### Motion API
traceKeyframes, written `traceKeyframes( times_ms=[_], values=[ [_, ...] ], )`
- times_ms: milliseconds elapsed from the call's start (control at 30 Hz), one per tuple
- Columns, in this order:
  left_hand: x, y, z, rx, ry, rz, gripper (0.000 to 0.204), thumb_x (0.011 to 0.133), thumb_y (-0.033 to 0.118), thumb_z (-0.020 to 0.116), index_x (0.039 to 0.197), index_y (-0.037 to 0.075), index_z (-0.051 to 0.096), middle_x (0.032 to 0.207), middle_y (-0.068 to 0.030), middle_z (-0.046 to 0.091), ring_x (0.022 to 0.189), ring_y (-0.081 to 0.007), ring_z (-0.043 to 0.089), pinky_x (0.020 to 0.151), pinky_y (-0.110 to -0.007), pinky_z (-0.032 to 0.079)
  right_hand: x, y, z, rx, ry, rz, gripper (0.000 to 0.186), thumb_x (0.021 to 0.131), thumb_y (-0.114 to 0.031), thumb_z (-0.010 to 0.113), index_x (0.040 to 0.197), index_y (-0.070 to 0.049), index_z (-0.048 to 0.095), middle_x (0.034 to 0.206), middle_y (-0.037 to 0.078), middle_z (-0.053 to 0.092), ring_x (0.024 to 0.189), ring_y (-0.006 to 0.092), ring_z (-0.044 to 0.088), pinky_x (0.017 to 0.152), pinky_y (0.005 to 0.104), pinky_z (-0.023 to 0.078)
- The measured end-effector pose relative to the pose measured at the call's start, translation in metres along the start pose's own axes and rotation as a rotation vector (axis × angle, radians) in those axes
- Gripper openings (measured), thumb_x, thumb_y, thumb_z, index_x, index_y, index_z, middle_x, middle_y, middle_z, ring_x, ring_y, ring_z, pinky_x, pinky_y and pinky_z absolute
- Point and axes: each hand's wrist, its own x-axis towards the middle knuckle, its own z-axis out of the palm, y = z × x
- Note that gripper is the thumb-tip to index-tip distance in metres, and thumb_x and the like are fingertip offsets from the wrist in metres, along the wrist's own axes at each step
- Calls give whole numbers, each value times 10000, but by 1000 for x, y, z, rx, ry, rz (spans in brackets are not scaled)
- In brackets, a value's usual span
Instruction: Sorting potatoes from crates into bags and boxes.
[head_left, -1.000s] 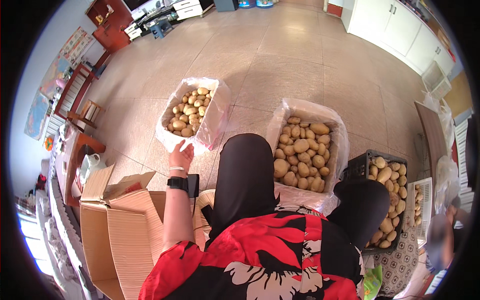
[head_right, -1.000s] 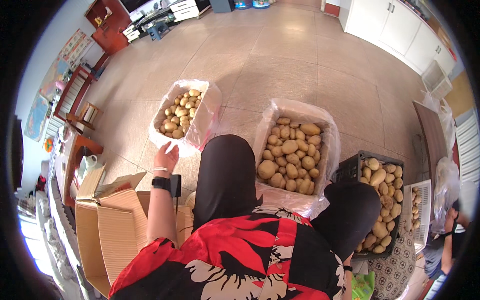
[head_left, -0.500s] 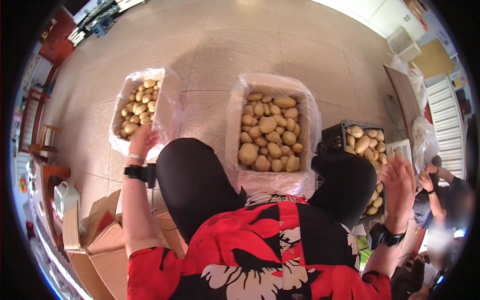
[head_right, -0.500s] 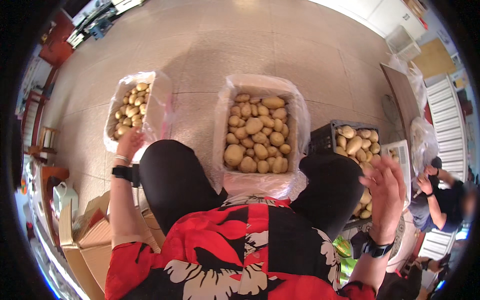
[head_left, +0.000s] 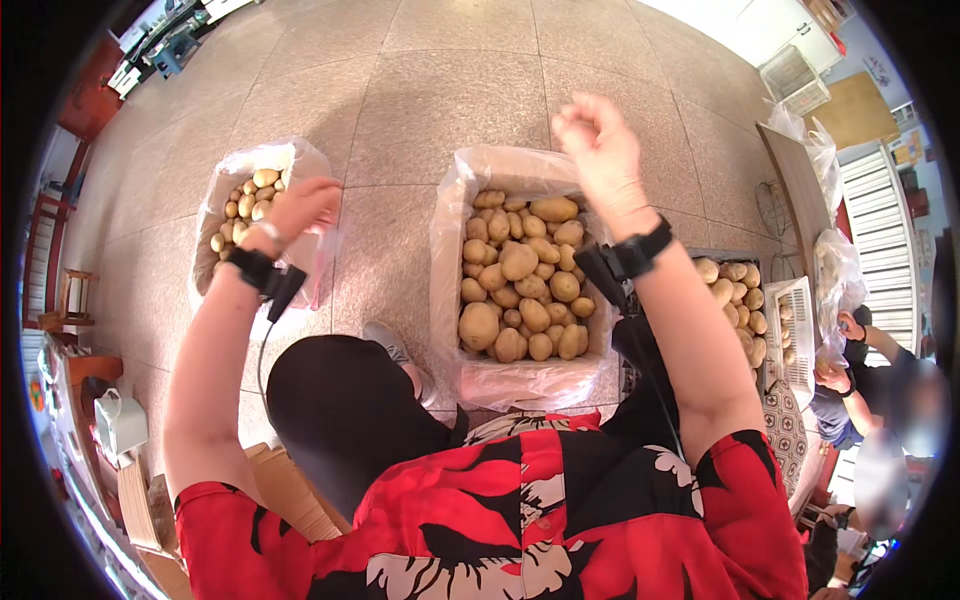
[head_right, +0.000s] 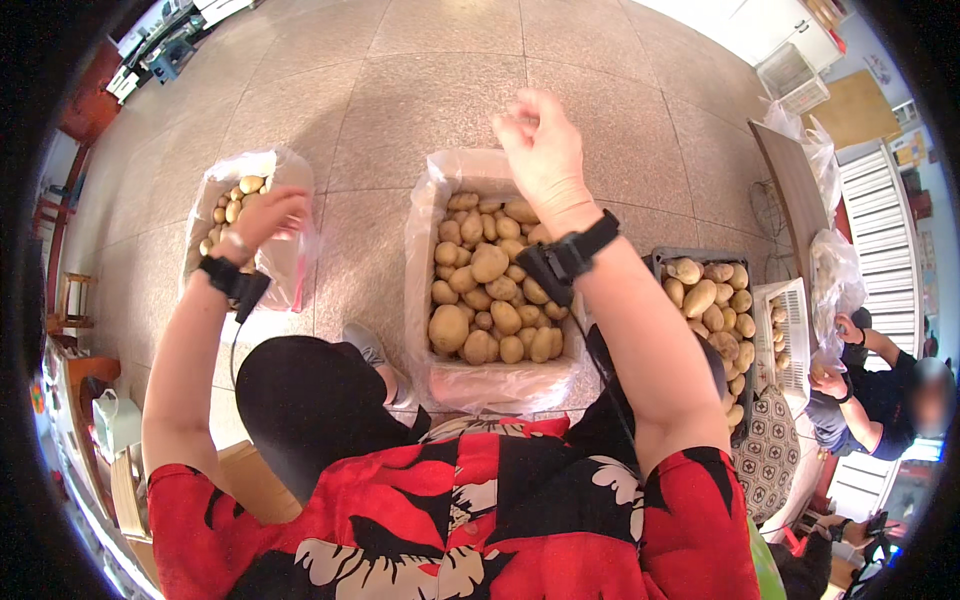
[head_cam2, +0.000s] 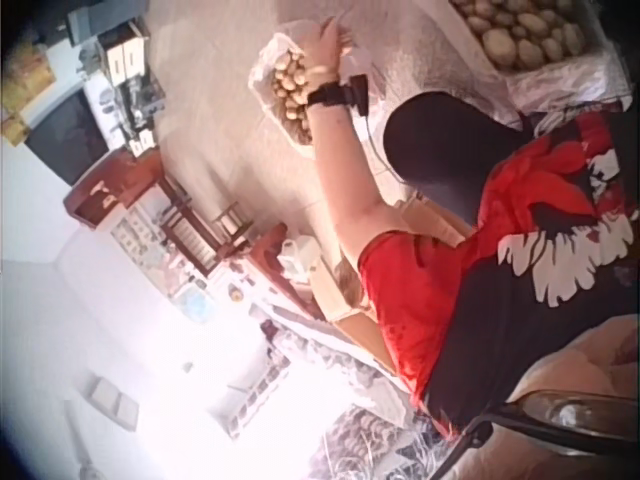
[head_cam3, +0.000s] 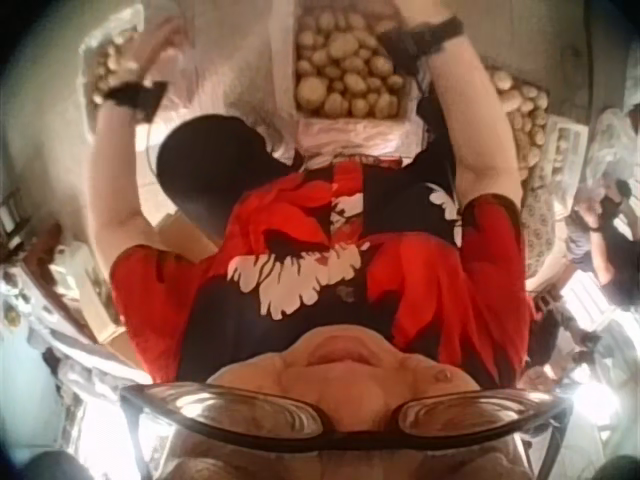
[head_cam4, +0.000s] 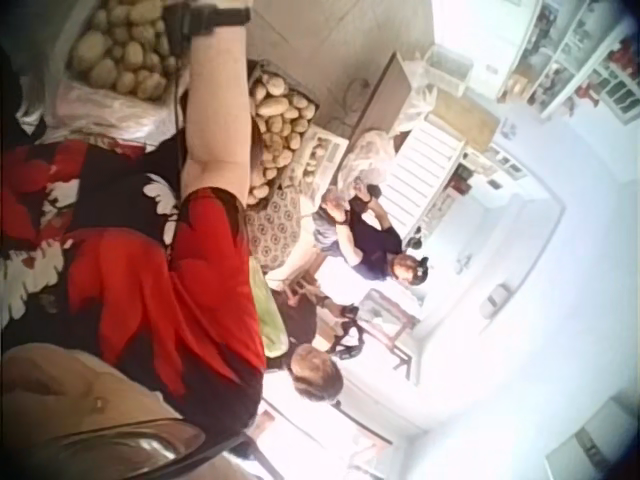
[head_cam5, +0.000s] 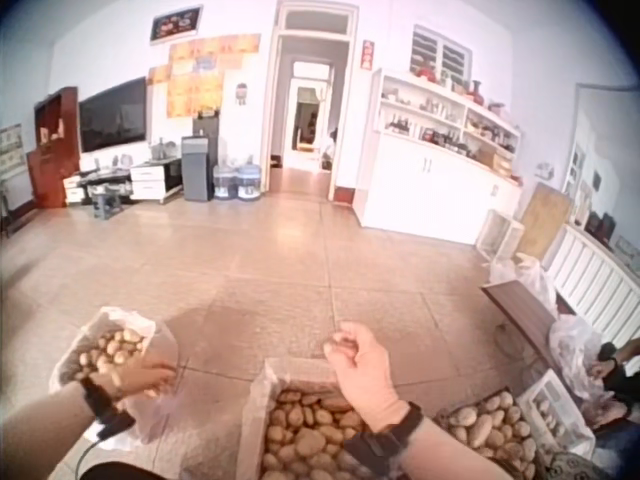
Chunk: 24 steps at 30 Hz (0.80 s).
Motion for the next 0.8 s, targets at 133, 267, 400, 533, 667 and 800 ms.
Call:
traceKeyframes(
  times_ms=[133,267,400,533,667,800],
  values=[
    [47,-22,73,415,-273,11,427,863,326,550,1149,9,555,907,-116,647,737,-172,634,640,-290,525,-51,124,-9,-745,-54,238,416,758,-163,595,1130,-3,499,1060,255,559,1031,419,511,899,460,419],
    [74,-52,151,759,-444,28,485,826,392,560,1048,-38,591,814,-160,660,715,-227,659,650,-323,531,-130,209,-25,-934,-59,661,303,752,-155,555,965,61,531,979,301,585,967,430,559,835,472,458],
    [82,-74,205,860,-510,-103,509,811,435,522,772,-55,656,666,-154,652,613,-256,651,638,-330,531,-158,254,-32,-826,-248,971,300,773,-128,535,1012,51,567,1054,283,587,1029,413,556,880,426,458],
    [88,-86,223,678,-478,-248,449,788,371,515,645,-30,657,597,-136,638,596,-250,655,643,-343,534,-167,273,-33,-753,-228,901,292,752,-157,555,956,43,614,987,278,610,992,403,571,841,415,472],
    [91,-94,233,730,-360,-161,361,775,283,516,673,-28,670,591,-140,638,621,-245,667,638,-340,537,-164,285,-39,-717,-362,957,317,722,-210,583,938,14,641,946,253,629,968,390,587,820,409,478],
    [93,-97,232,611,-429,-211,334,776,246,506,751,-41,675,662,-177,651,677,-270,672,676,-358,535,-162,292,-44,-714,-489,885,312,693,-233,608,904,-10,663,929,238,637,952,372,600,796,404,483]
  ],
)
